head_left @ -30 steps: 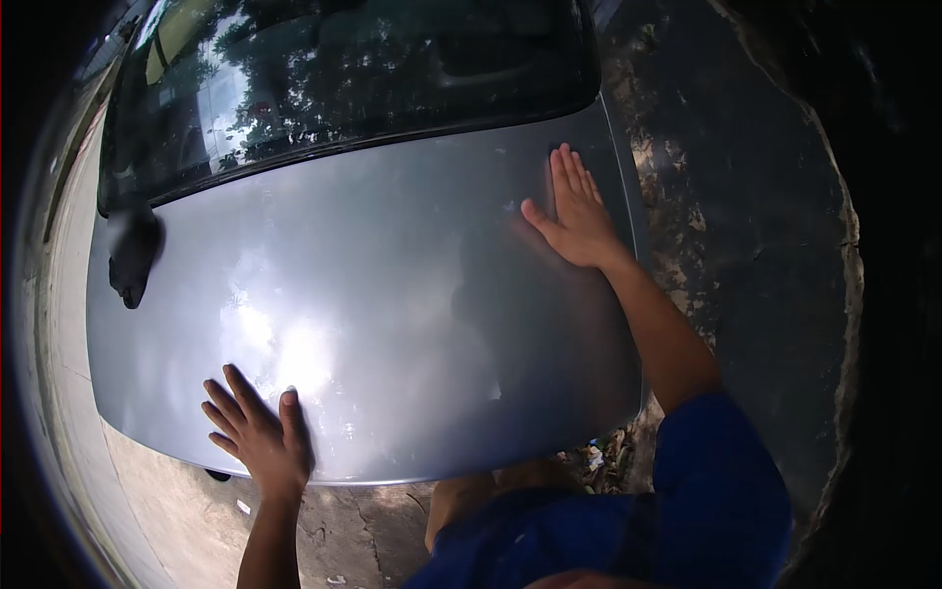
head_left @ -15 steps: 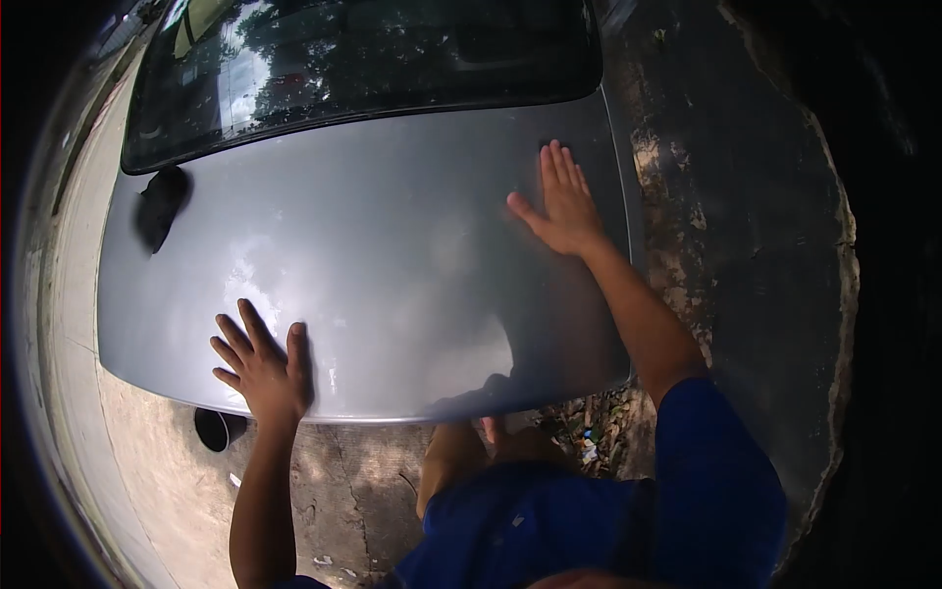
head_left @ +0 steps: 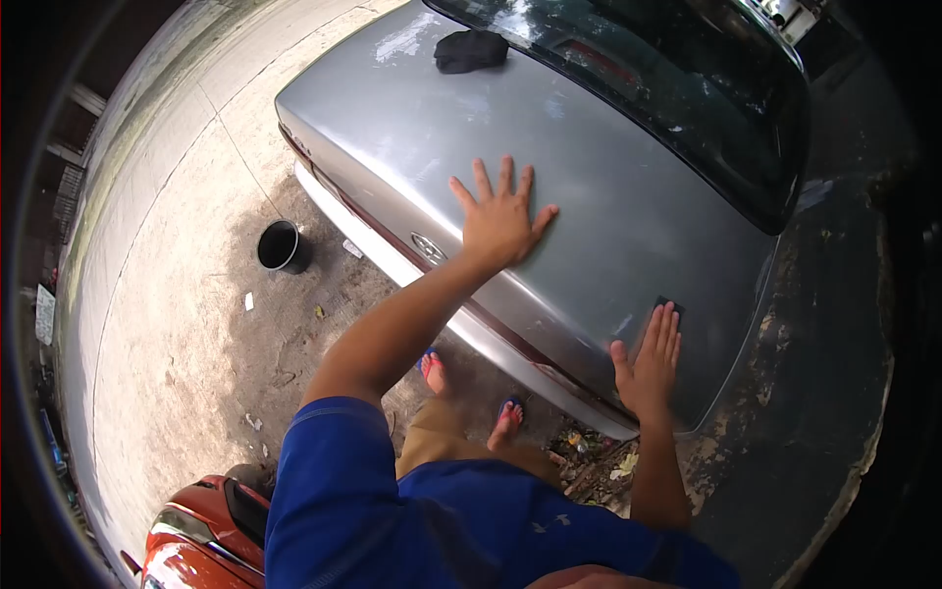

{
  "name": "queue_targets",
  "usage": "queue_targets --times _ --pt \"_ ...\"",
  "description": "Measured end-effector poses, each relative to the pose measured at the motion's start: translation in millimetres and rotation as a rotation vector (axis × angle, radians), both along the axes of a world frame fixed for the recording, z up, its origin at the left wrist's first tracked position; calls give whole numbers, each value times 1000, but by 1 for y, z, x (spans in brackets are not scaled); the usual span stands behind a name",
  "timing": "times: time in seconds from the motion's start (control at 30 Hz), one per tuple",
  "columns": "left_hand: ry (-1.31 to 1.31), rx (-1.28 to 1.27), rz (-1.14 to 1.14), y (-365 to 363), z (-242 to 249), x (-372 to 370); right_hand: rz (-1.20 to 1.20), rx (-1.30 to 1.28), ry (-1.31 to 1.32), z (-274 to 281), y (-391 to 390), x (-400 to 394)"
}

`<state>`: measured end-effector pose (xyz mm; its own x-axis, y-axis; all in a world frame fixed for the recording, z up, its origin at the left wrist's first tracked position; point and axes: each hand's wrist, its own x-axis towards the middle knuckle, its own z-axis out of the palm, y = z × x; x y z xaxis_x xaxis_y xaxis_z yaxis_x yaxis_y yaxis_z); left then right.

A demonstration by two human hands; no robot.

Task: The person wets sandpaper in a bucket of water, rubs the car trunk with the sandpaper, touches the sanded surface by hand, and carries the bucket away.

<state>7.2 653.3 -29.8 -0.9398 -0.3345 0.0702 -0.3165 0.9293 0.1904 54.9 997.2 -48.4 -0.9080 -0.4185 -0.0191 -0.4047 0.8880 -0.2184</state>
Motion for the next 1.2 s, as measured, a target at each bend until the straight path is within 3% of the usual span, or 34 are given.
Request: queue_targets --times 0.07,0.2,0.27,0.3,0.33,0.4,0.43,0.47,0.5,0.57,0.63,0.73,0.8,0.87,1.03,1.2 --pt "233 272 -85 -9 -2 11 197 -36 4 7 -79 -18" --pt "904 936 -51 -36 -27 62 202 -2 60 -11 -256 -132" --pt "910 900 37 -55 -48 124 54 13 42 -12 -347 -185" --pt "838 701 9 -82 -74 160 -27 29 30 -12 -392 -209" --pt "723 771 -63 -111 -105 204 -110 46 13 -15 -431 -230" --pt "231 837 -193 -179 -197 315 -193 -53 38 -25 -498 -265" --pt "54 741 -185 -217 -237 390 -250 -92 105 -30 -525 -270" --pt "-156 765 -42 -254 -268 468 -297 -141 163 -33 -555 -277" --pt "-485 745 237 -291 -260 535 -312 -139 253 -42 -571 -283" --pt "-772 725 798 -360 -248 658 -171 -239 550 -52 -583 -268" --pt "-703 589 1300 -421 -219 744 -47 -328 419 -47 -598 -224" --pt "-323 423 1739 -493 -218 827 202 -238 162 -21 -636 -155" --pt "-130 397 1864 -528 -235 828 362 -154 102 -14 -665 -145" --pt "-126 481 1858 -565 -261 801 280 22 113 -8 -703 -143" --pt "-204 983 1436 -659 -334 624 429 112 107 -17 -864 -163" --pt "-19 1297 1438 -761 -447 467 398 269 44 -18 -992 -189"
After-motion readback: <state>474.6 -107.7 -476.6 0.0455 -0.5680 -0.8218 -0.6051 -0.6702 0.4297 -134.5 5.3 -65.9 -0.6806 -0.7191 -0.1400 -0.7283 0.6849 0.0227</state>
